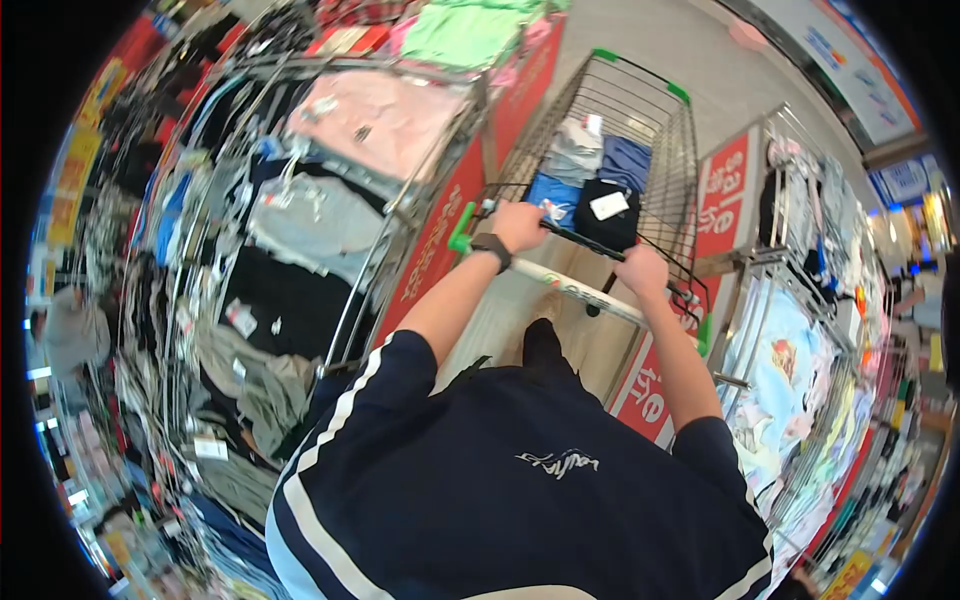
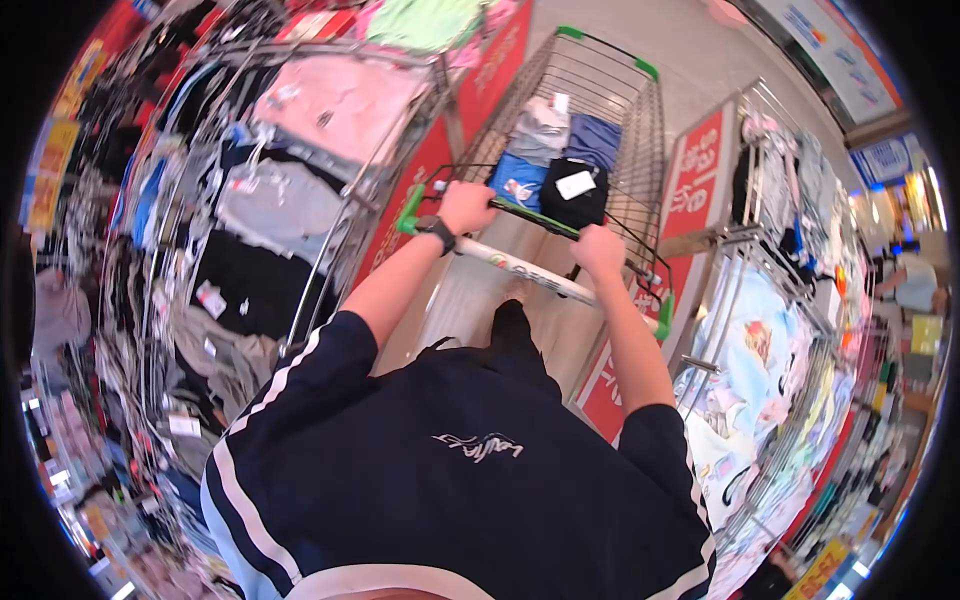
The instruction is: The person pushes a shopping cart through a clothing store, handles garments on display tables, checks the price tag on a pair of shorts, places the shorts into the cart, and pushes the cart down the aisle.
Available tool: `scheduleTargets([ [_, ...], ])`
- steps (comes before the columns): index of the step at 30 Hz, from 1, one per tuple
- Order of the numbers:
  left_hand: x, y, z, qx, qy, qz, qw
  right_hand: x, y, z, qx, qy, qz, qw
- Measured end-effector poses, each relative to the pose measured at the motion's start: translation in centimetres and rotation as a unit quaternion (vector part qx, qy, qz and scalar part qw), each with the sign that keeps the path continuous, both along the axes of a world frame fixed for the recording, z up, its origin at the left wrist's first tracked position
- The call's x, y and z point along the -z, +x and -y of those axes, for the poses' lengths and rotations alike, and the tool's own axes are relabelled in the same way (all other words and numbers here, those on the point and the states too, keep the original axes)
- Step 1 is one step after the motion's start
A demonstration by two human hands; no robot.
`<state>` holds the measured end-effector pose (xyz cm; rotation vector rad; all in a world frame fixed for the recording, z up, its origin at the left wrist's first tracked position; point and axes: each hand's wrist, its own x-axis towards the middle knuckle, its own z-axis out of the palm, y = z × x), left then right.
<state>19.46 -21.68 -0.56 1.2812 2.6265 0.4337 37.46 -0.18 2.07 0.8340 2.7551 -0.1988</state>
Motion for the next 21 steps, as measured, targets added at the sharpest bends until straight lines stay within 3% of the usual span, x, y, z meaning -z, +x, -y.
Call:
scheduleTargets([
  [10,-2.1,6.9,12.9,0.015,0.031,0.026,0.999,0.4,7.0,13.1,0.000,0.042,-0.036,0.998],
  [21,-2.6,12.4,21.6,0.013,0.018,0.010,1.000,0.0,12.5,21.8,0.021,-0.014,-0.043,0.999],
])
